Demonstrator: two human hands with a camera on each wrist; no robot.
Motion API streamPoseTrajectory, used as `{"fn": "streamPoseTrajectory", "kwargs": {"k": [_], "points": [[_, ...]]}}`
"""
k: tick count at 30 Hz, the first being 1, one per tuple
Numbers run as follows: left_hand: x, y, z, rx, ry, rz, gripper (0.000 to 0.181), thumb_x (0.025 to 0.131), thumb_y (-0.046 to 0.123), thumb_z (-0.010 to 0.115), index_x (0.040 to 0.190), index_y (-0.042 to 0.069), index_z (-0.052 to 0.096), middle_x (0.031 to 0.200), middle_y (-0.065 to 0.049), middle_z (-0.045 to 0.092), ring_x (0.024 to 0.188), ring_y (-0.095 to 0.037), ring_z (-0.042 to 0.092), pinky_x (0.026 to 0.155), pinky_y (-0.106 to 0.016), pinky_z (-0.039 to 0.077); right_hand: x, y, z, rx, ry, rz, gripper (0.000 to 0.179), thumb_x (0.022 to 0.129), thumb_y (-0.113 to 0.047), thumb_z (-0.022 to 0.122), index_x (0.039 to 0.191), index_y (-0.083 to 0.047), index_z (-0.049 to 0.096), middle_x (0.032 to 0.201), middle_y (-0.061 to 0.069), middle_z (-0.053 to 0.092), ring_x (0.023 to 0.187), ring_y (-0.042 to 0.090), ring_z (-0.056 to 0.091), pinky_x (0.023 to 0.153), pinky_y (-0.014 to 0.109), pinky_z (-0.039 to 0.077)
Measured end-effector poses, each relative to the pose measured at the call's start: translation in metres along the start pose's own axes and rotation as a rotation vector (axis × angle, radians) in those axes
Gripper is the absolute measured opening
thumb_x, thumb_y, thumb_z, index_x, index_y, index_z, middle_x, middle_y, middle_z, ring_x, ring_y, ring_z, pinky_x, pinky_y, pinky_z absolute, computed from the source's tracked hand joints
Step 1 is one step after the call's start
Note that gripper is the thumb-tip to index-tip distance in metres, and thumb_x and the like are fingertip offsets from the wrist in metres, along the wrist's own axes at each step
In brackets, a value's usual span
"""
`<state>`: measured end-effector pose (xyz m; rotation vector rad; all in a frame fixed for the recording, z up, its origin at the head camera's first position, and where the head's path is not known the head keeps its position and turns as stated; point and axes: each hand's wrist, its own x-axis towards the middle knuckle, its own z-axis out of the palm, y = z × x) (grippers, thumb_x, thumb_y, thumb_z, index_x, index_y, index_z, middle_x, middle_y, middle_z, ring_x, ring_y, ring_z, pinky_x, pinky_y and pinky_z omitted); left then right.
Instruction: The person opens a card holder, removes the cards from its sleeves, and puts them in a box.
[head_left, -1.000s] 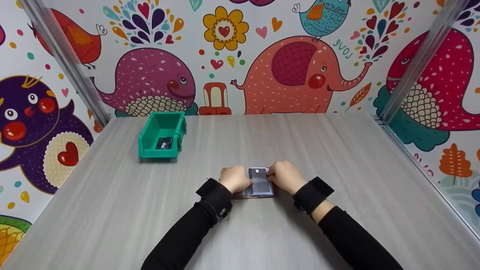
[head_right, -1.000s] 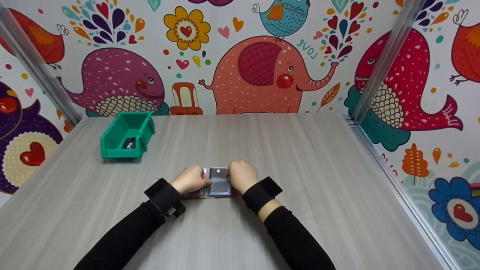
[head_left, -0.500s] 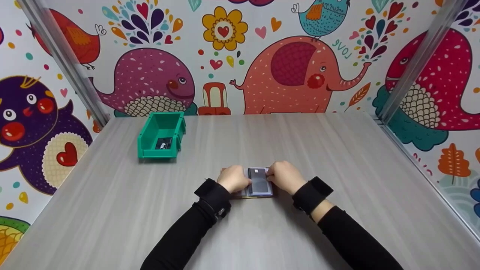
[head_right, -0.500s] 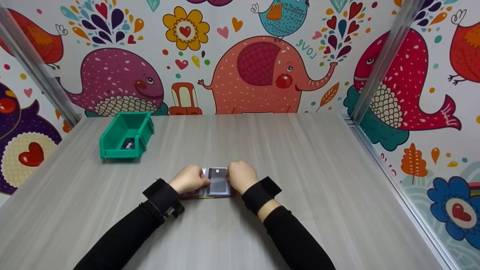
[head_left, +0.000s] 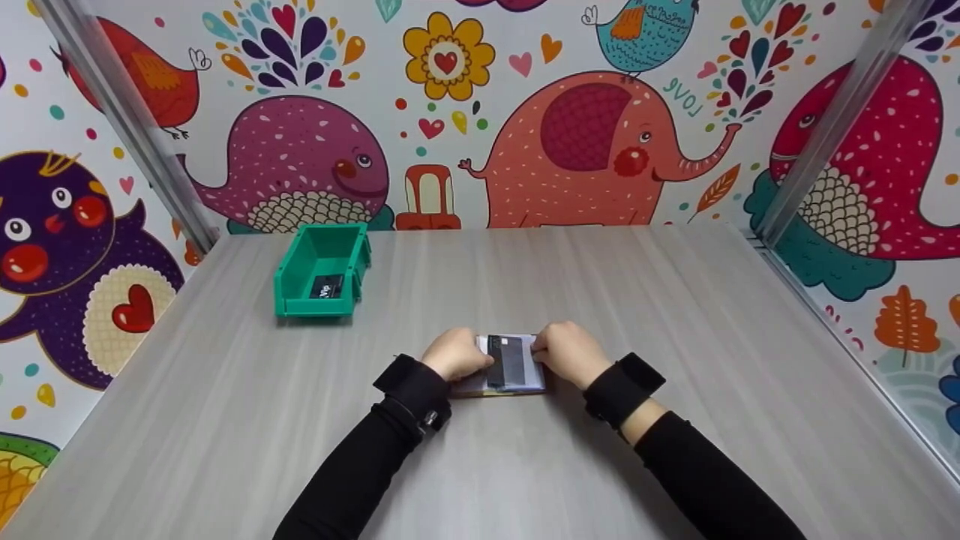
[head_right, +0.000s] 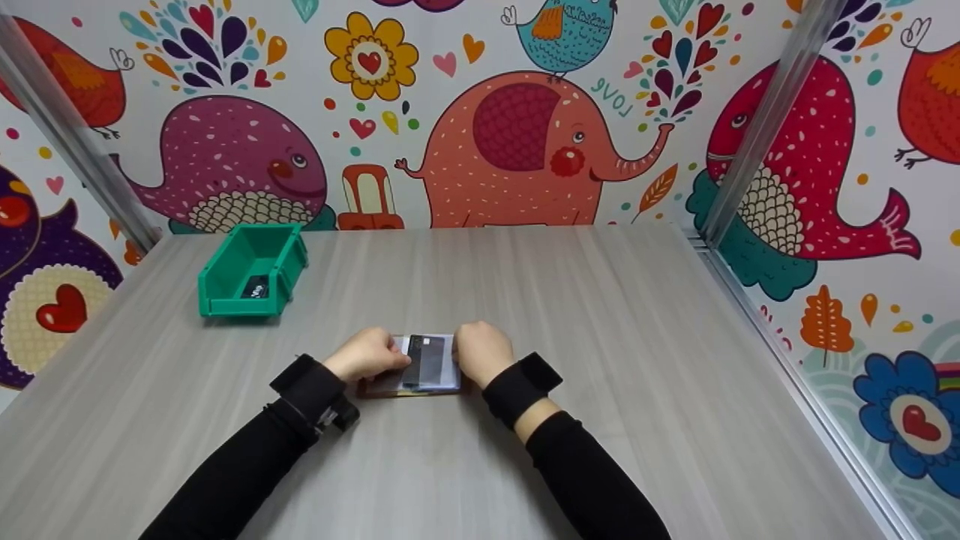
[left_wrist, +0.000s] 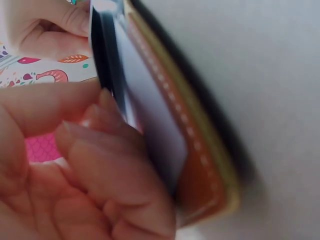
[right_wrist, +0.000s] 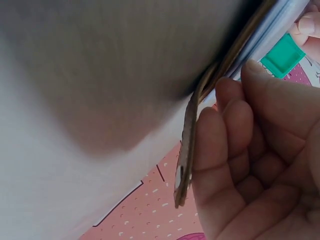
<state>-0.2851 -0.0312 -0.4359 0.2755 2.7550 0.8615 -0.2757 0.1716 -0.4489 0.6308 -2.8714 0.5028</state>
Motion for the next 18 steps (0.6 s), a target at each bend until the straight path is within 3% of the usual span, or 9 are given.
{"fn": "streamPoseTrajectory", "kwargs": {"k": [6, 11, 18], "points": [[0.0, -0.005, -0.004, -0.036, -0.01, -0.008, 0.017, 0.08, 0.016, 0.073, 0.086, 0.002, 0.066, 0.076, -0.004, 0.058, 0.069, -0.019, 0.055, 0.064, -0.031, 0.045, 0.0, 0.0, 0.001, 0.005, 0.022, -0.004, 0.008, 0.077, 0.0, 0.079, 0.084, -0.004, 0.079, 0.084, 0.008, 0.074, 0.077, 0.026, 0.069, 0.072, 0.041, 0.055], [-0.001, -0.012, -0.008, -0.041, -0.005, -0.017, 0.016, 0.079, 0.015, 0.073, 0.075, 0.004, 0.062, 0.073, -0.005, 0.058, 0.066, -0.019, 0.054, 0.062, -0.029, 0.043, -0.001, -0.001, 0.002, 0.029, 0.037, -0.01, 0.009, 0.076, 0.001, 0.08, 0.084, -0.003, 0.079, 0.085, 0.009, 0.074, 0.08, 0.027, 0.07, 0.073, 0.041, 0.055], [-0.002, -0.02, -0.014, -0.131, 0.0, -0.051, 0.016, 0.079, 0.013, 0.072, 0.075, 0.005, 0.058, 0.075, -0.005, 0.057, 0.068, -0.019, 0.053, 0.061, -0.028, 0.044, -0.001, -0.001, 0.002, 0.015, 0.035, -0.018, 0.009, 0.076, 0.001, 0.08, 0.084, -0.003, 0.079, 0.085, 0.008, 0.074, 0.078, 0.025, 0.069, 0.072, 0.04, 0.055]]}}
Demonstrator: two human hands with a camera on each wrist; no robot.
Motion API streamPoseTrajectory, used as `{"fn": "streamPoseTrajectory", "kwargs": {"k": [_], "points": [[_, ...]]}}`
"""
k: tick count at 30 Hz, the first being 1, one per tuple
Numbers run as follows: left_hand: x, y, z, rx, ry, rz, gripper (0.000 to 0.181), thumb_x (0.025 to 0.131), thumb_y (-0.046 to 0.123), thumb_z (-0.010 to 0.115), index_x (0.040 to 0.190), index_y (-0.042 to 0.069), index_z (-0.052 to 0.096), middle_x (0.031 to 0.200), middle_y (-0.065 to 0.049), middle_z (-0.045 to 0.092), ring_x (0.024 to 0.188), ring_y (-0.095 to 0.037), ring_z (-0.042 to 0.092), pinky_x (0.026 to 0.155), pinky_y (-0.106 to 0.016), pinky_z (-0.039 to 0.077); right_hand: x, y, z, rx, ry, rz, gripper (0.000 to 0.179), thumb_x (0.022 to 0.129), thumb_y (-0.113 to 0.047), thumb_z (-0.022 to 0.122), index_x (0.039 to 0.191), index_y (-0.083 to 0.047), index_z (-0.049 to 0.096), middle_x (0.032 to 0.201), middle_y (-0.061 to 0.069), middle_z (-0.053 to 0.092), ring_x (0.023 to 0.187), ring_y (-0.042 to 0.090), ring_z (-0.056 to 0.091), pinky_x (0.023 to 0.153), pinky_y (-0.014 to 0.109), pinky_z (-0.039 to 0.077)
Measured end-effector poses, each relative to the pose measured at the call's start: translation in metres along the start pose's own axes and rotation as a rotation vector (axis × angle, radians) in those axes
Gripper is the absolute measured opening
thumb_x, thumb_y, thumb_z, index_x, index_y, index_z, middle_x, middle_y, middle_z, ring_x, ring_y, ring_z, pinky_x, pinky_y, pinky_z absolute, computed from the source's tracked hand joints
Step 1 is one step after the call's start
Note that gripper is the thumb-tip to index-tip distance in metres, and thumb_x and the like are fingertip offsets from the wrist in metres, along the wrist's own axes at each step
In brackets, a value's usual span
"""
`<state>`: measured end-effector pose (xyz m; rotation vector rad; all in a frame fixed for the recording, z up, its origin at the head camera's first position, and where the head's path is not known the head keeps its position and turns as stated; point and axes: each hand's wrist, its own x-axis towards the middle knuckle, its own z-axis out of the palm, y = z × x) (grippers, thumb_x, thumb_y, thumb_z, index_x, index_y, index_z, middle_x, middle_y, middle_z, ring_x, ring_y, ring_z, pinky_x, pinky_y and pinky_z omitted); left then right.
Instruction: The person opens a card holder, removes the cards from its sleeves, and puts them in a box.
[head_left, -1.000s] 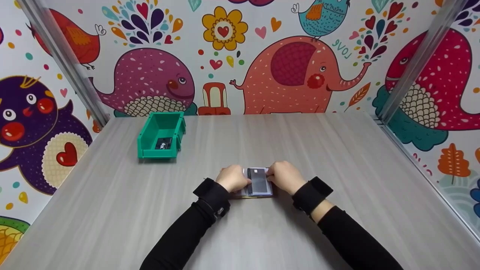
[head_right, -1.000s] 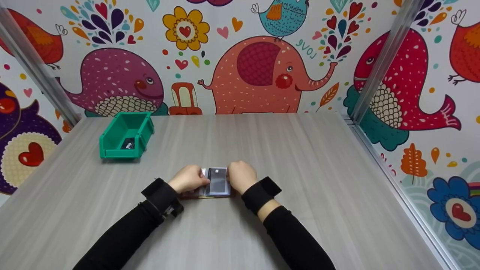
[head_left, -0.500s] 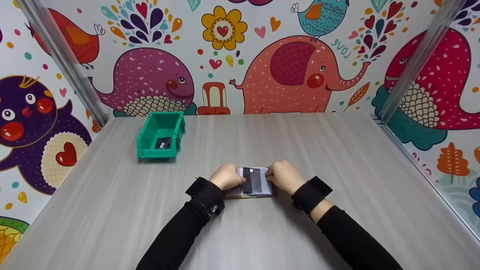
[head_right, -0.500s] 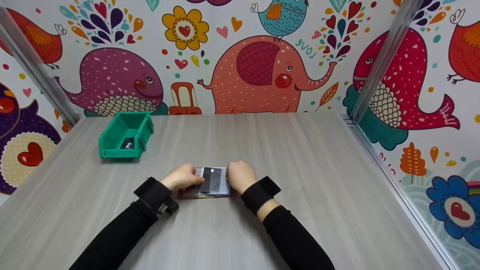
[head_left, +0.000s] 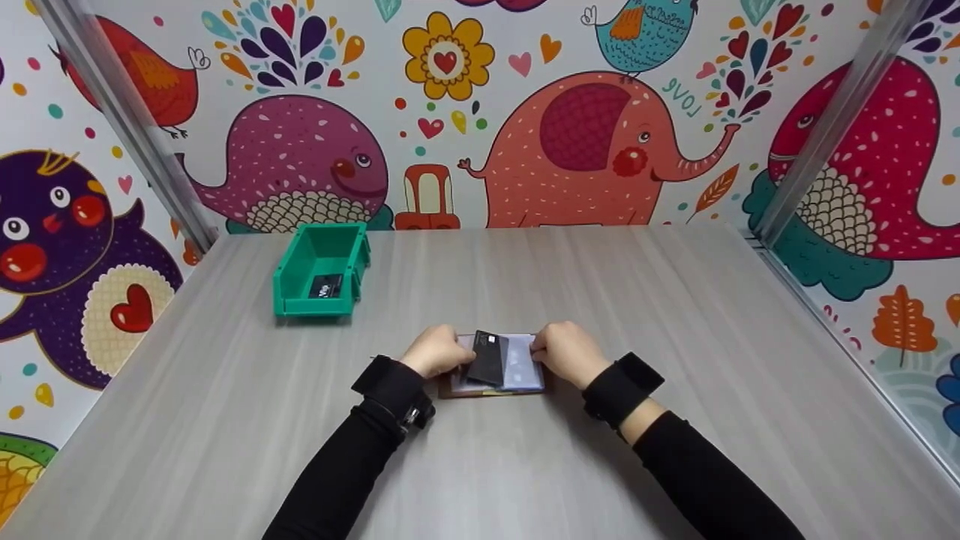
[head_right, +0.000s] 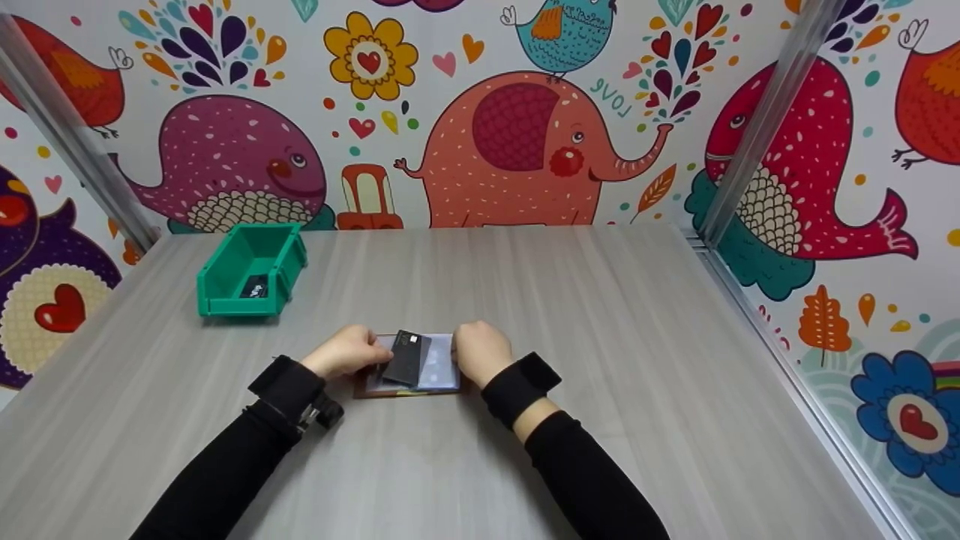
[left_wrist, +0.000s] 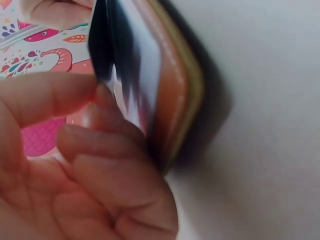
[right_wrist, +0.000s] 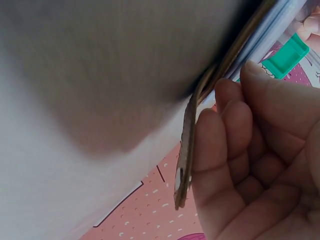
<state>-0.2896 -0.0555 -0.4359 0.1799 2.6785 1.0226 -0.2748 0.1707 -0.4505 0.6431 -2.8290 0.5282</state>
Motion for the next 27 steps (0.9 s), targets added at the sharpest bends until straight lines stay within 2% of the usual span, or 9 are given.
{"fn": "streamPoseTrajectory", "kwargs": {"k": [9, 19, 27], "points": [[-0.001, -0.006, -0.001, -0.012, 0.066, 0.05, 0.023, 0.077, 0.012, 0.063, 0.062, 0.014, 0.046, 0.067, -0.002, 0.05, 0.061, -0.018, 0.048, 0.056, -0.027, 0.038, 0.0, 0.001, 0.001, 0.003, 0.0, -0.003, 0.009, 0.076, -0.001, 0.081, 0.084, -0.004, 0.079, 0.085, 0.008, 0.074, 0.079, 0.026, 0.069, 0.072, 0.04, 0.055], [-0.002, -0.011, -0.007, 0.015, 0.119, 0.083, 0.028, 0.078, 0.015, 0.058, 0.057, 0.016, 0.04, 0.06, 0.001, 0.044, 0.057, -0.017, 0.046, 0.053, -0.027, 0.036, 0.0, 0.003, 0.001, 0.002, 0.001, -0.031, 0.007, 0.076, 0.001, 0.08, 0.08, -0.004, 0.078, 0.084, 0.008, 0.073, 0.078, 0.026, 0.069, 0.071, 0.04, 0.055], [0.0, -0.019, -0.024, -0.021, 0.175, 0.044, 0.029, 0.084, 0.014, 0.057, 0.06, 0.016, 0.041, 0.061, 0.002, 0.041, 0.058, -0.016, 0.043, 0.055, -0.028, 0.035, 0.0, 0.001, 0.0, 0.003, -0.008, -0.02, 0.005, 0.078, 0.001, 0.079, 0.081, -0.003, 0.078, 0.084, 0.009, 0.073, 0.079, 0.027, 0.069, 0.071, 0.04, 0.055]]}}
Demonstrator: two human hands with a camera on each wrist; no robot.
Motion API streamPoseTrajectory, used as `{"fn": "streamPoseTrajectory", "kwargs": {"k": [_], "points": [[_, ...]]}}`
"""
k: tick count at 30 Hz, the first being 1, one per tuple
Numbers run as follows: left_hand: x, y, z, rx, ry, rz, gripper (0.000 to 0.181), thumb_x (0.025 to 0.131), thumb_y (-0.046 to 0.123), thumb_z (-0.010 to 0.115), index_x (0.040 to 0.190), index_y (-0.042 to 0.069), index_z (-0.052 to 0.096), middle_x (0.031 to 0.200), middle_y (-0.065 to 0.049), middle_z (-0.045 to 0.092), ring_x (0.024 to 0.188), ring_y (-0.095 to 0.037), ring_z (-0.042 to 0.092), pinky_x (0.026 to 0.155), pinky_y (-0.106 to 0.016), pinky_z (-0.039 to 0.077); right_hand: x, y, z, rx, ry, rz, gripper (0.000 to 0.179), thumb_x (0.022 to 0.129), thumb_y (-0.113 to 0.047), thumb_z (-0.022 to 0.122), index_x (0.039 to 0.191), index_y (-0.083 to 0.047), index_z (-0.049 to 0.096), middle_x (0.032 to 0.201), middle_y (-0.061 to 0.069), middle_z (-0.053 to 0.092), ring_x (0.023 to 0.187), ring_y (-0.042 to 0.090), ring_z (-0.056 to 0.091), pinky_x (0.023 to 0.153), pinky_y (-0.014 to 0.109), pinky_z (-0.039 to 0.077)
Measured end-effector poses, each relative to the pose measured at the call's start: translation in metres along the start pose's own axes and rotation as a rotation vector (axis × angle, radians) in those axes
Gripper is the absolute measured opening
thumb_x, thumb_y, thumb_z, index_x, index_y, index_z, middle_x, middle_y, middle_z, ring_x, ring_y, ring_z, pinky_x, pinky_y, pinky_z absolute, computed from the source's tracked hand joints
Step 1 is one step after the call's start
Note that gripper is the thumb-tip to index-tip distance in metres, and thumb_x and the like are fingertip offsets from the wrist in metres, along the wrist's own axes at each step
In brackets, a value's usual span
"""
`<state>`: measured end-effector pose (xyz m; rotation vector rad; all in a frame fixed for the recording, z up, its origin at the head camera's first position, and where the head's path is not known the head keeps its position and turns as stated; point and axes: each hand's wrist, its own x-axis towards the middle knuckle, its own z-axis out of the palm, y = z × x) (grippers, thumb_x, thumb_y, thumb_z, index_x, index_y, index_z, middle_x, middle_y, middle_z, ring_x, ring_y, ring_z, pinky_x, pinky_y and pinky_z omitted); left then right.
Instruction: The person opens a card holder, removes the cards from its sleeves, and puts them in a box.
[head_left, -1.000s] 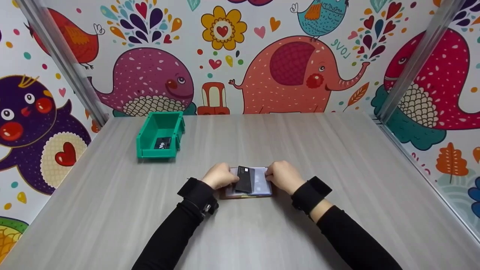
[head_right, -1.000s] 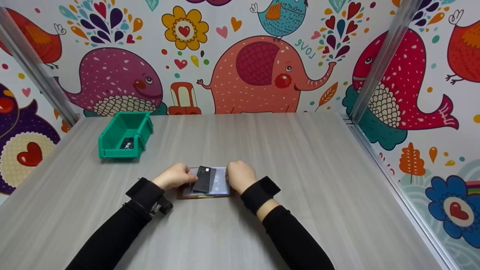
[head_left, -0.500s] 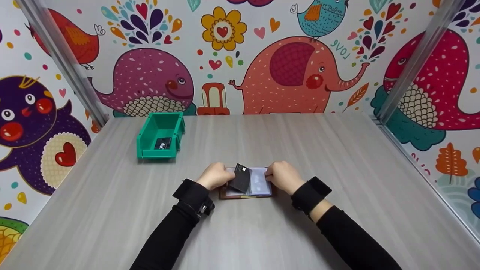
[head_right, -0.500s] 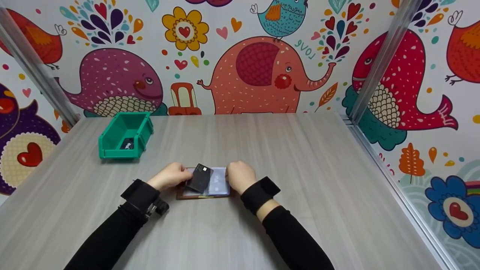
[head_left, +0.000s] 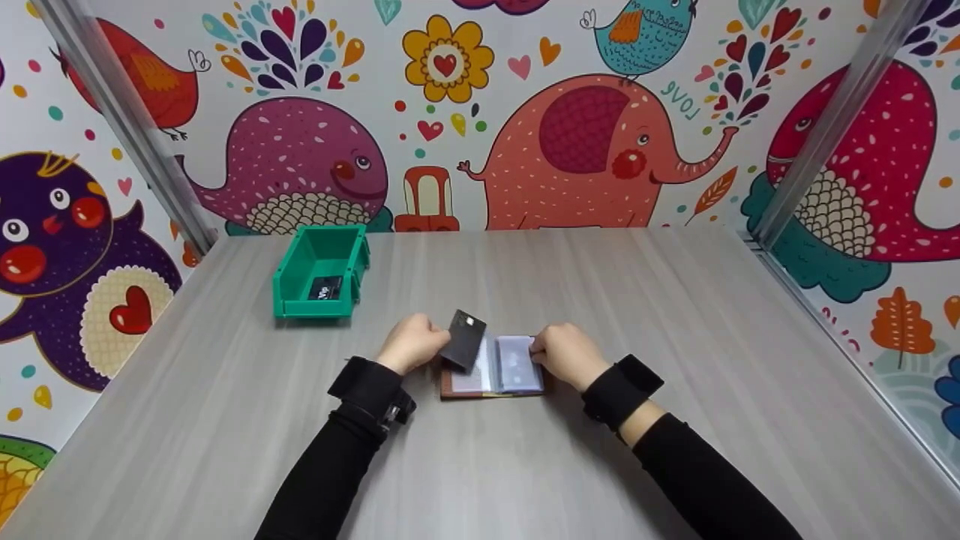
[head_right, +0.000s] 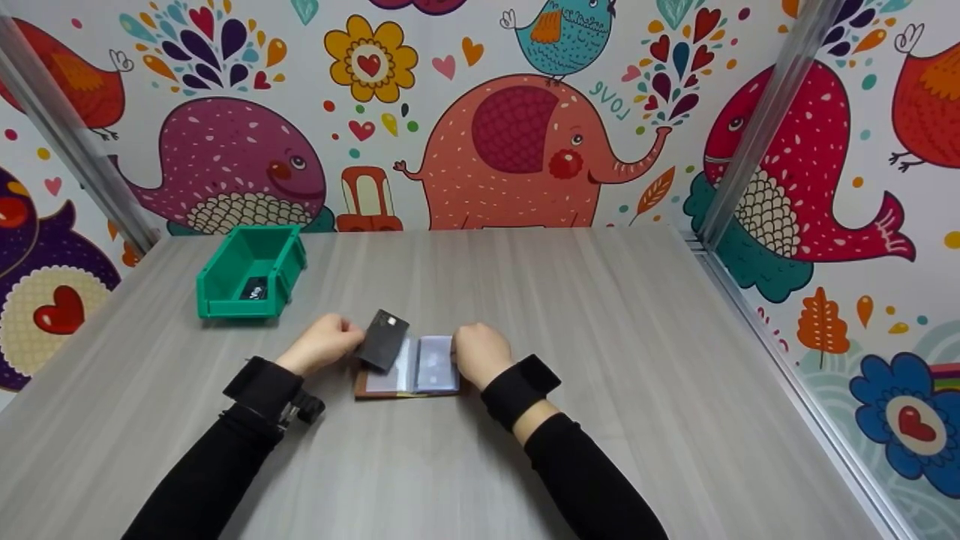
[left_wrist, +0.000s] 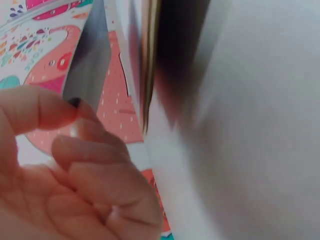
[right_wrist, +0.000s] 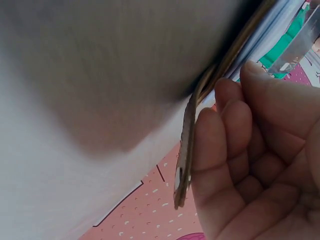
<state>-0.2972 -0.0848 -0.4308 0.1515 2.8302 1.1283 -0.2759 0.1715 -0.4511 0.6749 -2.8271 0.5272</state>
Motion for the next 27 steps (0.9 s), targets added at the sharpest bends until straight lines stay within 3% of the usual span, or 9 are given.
{"fn": "streamPoseTrajectory", "kwargs": {"k": [12, 17, 21, 24, 27], "points": [[0.011, -0.019, -0.051, 0.058, 0.116, -0.044, 0.041, 0.094, 0.015, 0.053, 0.056, 0.014, 0.039, 0.057, 0.002, 0.039, 0.055, -0.016, 0.041, 0.052, -0.028, 0.032, 0.0, 0.0, -0.001, -0.003, -0.001, -0.005, 0.005, 0.078, 0.0, 0.079, 0.078, -0.004, 0.078, 0.082, 0.008, 0.073, 0.076, 0.027, 0.068, 0.07, 0.041, 0.054], [0.014, -0.022, -0.068, 0.073, 0.156, -0.068, 0.028, 0.097, 0.018, 0.055, 0.073, 0.003, 0.061, 0.08, -0.01, 0.061, 0.073, -0.025, 0.055, 0.065, -0.036, 0.044, 0.0, 0.0, -0.001, -0.002, -0.003, 0.009, 0.004, 0.078, 0.0, 0.079, 0.079, -0.004, 0.078, 0.083, 0.008, 0.073, 0.078, 0.027, 0.069, 0.071, 0.041, 0.054], [0.014, -0.022, -0.078, 0.071, 0.174, -0.089, 0.028, 0.099, 0.019, 0.054, 0.094, -0.004, 0.068, 0.105, -0.019, 0.067, 0.09, -0.031, 0.059, 0.081, -0.045, 0.047, 0.0, 0.0, 0.0, -0.008, -0.002, 0.01, 0.006, 0.078, 0.0, 0.079, 0.081, -0.004, 0.078, 0.085, 0.009, 0.073, 0.08, 0.027, 0.069, 0.072, 0.041, 0.055], [0.015, -0.022, -0.085, 0.081, 0.191, -0.101, 0.03, 0.1, 0.02, 0.052, 0.081, -0.001, 0.063, 0.09, -0.015, 0.064, 0.08, -0.028, 0.056, 0.072, -0.041, 0.045, -0.001, 0.0, 0.0, -0.006, -0.001, 0.006, 0.006, 0.078, 0.001, 0.079, 0.082, -0.004, 0.078, 0.086, 0.009, 0.073, 0.08, 0.027, 0.069, 0.072, 0.041, 0.055], [0.017, -0.022, -0.091, 0.085, 0.209, -0.117, 0.035, 0.101, 0.02, 0.052, 0.069, 0.006, 0.053, 0.072, -0.008, 0.052, 0.066, -0.023, 0.049, 0.06, -0.034, 0.039, -0.001, 0.0, 0.0, -0.008, 0.001, 0.002, 0.007, 0.078, 0.001, 0.079, 0.081, -0.004, 0.078, 0.085, 0.008, 0.073, 0.079, 0.026, 0.069, 0.071, 0.041, 0.055]]}}
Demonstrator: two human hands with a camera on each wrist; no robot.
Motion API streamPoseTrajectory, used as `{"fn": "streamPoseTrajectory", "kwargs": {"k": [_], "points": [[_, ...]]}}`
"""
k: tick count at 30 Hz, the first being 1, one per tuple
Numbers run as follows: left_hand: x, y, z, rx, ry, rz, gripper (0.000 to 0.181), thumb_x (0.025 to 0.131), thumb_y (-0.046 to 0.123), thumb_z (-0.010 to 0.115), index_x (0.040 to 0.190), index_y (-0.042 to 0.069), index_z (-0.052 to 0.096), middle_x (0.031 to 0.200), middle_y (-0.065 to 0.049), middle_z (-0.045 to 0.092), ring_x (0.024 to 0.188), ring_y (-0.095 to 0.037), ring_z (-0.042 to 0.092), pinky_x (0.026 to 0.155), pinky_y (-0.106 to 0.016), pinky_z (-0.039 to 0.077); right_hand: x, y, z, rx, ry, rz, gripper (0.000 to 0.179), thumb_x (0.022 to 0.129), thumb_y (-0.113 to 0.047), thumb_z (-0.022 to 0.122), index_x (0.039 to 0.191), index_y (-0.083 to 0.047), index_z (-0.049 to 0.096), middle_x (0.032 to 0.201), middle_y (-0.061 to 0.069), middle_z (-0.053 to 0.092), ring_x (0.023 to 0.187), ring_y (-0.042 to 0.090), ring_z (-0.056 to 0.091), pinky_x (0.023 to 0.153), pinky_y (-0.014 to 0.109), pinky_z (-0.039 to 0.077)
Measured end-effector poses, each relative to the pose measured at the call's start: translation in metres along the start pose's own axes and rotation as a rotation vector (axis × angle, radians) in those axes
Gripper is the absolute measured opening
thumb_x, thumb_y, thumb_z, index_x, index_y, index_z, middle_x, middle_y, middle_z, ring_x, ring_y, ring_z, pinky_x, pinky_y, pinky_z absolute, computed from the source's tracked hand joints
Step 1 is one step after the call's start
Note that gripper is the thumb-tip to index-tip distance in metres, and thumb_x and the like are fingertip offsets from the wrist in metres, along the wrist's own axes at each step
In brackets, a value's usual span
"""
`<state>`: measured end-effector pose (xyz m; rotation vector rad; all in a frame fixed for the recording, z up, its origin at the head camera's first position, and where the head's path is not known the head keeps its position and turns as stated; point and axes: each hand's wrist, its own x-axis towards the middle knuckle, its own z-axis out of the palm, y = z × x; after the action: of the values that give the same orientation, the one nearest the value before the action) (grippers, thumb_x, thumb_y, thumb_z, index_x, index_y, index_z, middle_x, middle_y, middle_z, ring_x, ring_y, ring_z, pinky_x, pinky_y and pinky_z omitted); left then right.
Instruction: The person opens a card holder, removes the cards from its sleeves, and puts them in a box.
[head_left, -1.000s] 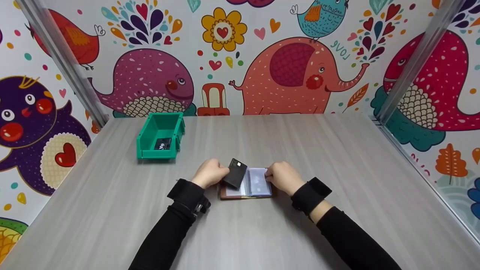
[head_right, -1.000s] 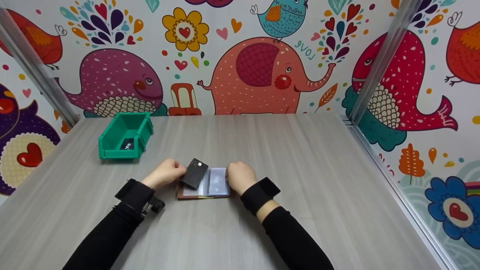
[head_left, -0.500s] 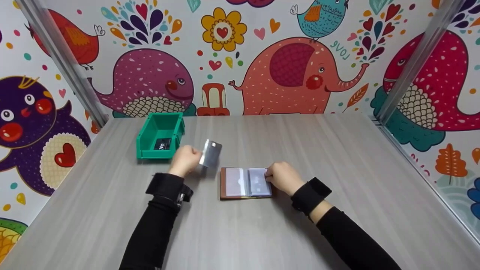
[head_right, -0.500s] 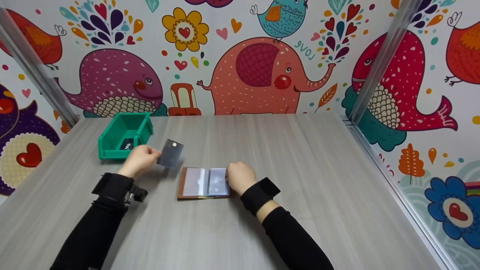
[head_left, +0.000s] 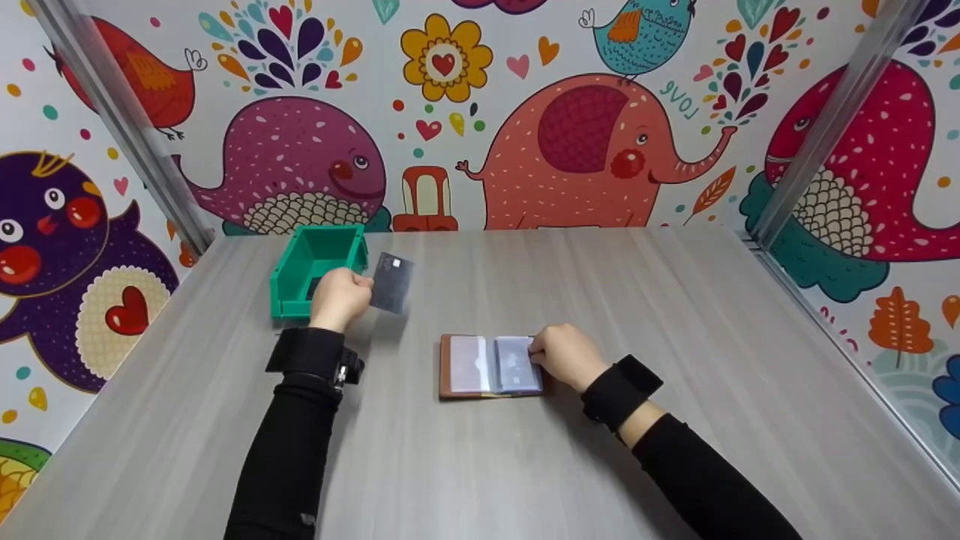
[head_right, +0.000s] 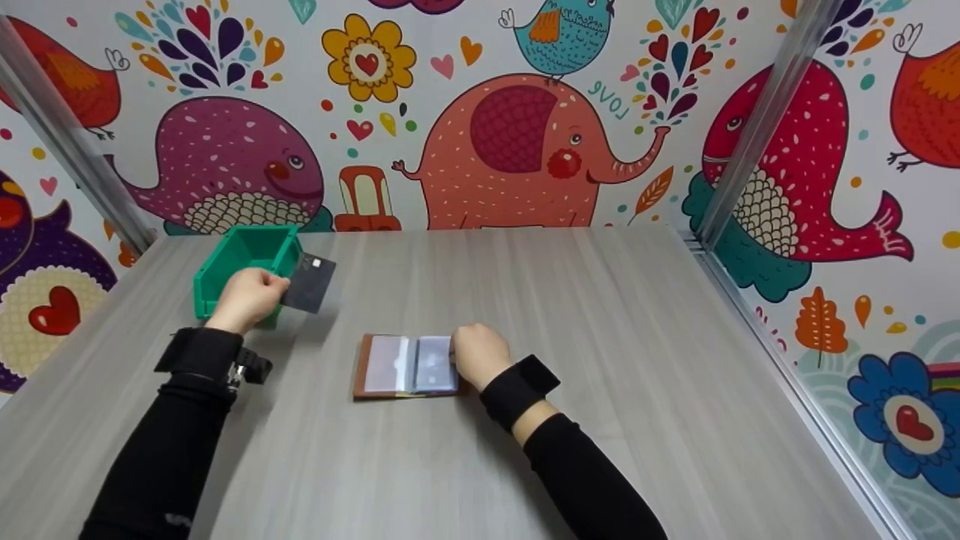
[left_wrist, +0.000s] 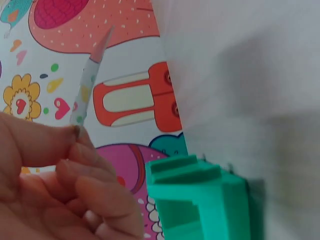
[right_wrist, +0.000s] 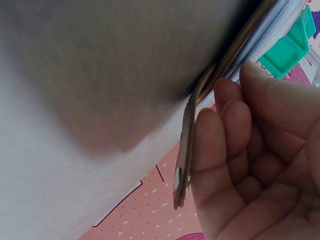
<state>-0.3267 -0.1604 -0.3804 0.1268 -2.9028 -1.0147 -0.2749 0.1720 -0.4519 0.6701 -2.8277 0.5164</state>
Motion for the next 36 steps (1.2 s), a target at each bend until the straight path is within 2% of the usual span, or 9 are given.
{"fn": "streamPoseTrajectory", "kwargs": {"k": [2, 11, 14, 17, 20, 23, 28, 30, 36], "points": [[0.002, 0.0, -0.004, -0.004, 0.003, -0.011, 0.035, 0.102, 0.021, 0.051, 0.069, 0.007, 0.051, 0.071, -0.006, 0.049, 0.061, -0.022, 0.047, 0.056, -0.032, 0.037, 0.0, 0.0, 0.0, -0.001, -0.002, 0.002, 0.007, 0.078, 0.001, 0.079, 0.08, -0.005, 0.077, 0.084, 0.008, 0.073, 0.077, 0.025, 0.068, 0.07, 0.041, 0.054], [0.011, 0.0, -0.022, -0.001, 0.001, -0.056, 0.03, 0.104, 0.023, 0.046, 0.08, 0.006, 0.055, 0.109, -0.019, 0.063, 0.078, -0.028, 0.053, 0.061, -0.033, 0.037, 0.001, -0.003, -0.002, -0.016, -0.017, 0.019, 0.006, 0.079, 0.001, 0.078, 0.082, -0.004, 0.078, 0.084, 0.008, 0.073, 0.077, 0.024, 0.068, 0.07, 0.041, 0.054], [0.014, 0.001, -0.029, 0.005, -0.002, -0.071, 0.029, 0.104, 0.023, 0.045, 0.094, 0.001, 0.062, 0.121, -0.021, 0.061, 0.083, -0.028, 0.053, 0.061, -0.033, 0.036, 0.001, -0.003, -0.002, -0.02, -0.013, 0.012, 0.006, 0.079, 0.001, 0.078, 0.081, -0.004, 0.078, 0.083, 0.007, 0.073, 0.075, 0.024, 0.067, 0.07, 0.041, 0.054], [0.017, -0.001, -0.034, -0.003, 0.008, -0.09, 0.029, 0.104, 0.021, 0.045, 0.105, -0.001, 0.063, 0.128, -0.021, 0.059, 0.074, -0.025, 0.052, 0.057, -0.031, 0.035, 0.001, -0.002, -0.002, -0.02, -0.011, 0.014, 0.006, 0.079, 0.001, 0.078, 0.08, -0.005, 0.078, 0.082, 0.007, 0.072, 0.074, 0.023, 0.066, 0.069, 0.04, 0.054], [0.02, -0.004, -0.038, -0.001, 0.033, -0.115, 0.028, 0.103, 0.021, 0.044, 0.097, 0.0, 0.061, 0.128, -0.02, 0.06, 0.066, -0.023, 0.048, 0.055, -0.031, 0.034, 0.001, -0.002, -0.002, -0.011, -0.018, 0.025, 0.006, 0.079, 0.001, 0.078, 0.081, -0.004, 0.078, 0.083, 0.007, 0.073, 0.075, 0.024, 0.067, 0.07, 0.04, 0.054], [0.022, -0.009, -0.04, -0.007, 0.063, -0.137, 0.031, 0.104, 0.02, 0.042, 0.102, -0.002, 0.064, 0.13, -0.02, 0.06, 0.076, -0.029, 0.055, 0.061, -0.035, 0.037, 0.0, -0.002, -0.001, -0.002, -0.022, 0.031, 0.007, 0.079, 0.001, 0.078, 0.083, -0.004, 0.078, 0.085, 0.008, 0.073, 0.078, 0.025, 0.068, 0.071, 0.04, 0.054], [0.026, -0.019, -0.043, -0.013, 0.123, -0.186, 0.038, 0.103, 0.017, 0.042, 0.131, 0.0, 0.061, 0.135, -0.019, 0.057, 0.115, -0.04, 0.056, 0.089, -0.048, 0.047, 0.0, -0.002, -0.001, -0.003, -0.009, 0.027, 0.007, 0.078, 0.001, 0.078, 0.081, -0.005, 0.078, 0.084, 0.007, 0.073, 0.076, 0.025, 0.068, 0.069, 0.04, 0.054], [0.027, -0.023, -0.043, -0.009, 0.144, -0.215, 0.037, 0.102, 0.017, 0.043, 0.13, 0.001, 0.062, 0.135, -0.02, 0.057, 0.119, -0.041, 0.054, 0.096, -0.051, 0.044, 0.0, -0.001, -0.001, -0.001, -0.005, 0.023, 0.007, 0.078, 0.001, 0.079, 0.08, -0.005, 0.078, 0.083, 0.007, 0.073, 0.076, 0.025, 0.068, 0.069, 0.04, 0.054], [0.03, -0.032, -0.044, 0.004, 0.179, -0.276, 0.038, 0.102, 0.016, 0.044, 0.133, 0.0, 0.059, 0.134, -0.021, 0.057, 0.118, -0.042, 0.053, 0.096, -0.053, 0.044, 0.001, -0.001, 0.0, -0.011, -0.001, 0.012, 0.007, 0.078, 0.001, 0.078, 0.08, -0.006, 0.078, 0.082, 0.008, 0.072, 0.074, 0.025, 0.067, 0.068, 0.041, 0.054]]}}
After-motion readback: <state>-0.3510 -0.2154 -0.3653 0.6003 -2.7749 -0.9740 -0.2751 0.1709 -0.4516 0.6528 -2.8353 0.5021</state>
